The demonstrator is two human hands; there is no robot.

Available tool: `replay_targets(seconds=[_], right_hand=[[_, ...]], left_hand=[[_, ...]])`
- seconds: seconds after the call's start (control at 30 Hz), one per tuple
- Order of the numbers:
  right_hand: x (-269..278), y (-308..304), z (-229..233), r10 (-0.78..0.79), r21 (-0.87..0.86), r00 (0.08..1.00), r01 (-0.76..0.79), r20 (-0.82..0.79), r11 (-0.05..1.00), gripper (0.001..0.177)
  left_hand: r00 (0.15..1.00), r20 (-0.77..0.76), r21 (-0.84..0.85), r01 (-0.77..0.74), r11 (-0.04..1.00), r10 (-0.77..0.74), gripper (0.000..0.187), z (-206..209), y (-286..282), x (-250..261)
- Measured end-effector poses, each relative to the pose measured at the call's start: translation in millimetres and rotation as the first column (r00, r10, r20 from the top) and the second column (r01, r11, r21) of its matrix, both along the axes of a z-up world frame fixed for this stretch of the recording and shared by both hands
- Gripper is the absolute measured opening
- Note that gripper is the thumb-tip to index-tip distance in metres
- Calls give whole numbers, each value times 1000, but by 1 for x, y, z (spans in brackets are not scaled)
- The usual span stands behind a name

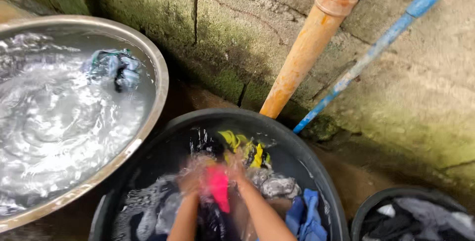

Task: The person washes clothes by hand in plastic basins, scrubbing various items including shirts, a cap, and socks in soapy water before rinsing them.

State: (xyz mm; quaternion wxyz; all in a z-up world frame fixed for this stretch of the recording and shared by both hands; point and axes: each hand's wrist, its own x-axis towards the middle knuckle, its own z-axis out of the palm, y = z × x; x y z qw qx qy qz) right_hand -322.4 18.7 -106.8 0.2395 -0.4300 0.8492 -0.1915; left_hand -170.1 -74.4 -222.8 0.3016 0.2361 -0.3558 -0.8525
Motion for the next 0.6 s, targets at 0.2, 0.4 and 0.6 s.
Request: replay_targets(seconds=[0.2,0.4,0.6], right_hand=[[18,8,15,-34,-124,983,57,182,991,92],[76,-6,6,89,-206,986,-117,-139,972,96],[118,0,-22,91,-175,986,-115,-137,978,35]], left_hand=[[135,971,-238,601,763,197,71,52,50,12],[453,884,-281,323,904,113,55,43,94,44],[823,489,56,-360,931,289,43,48,114,108]])
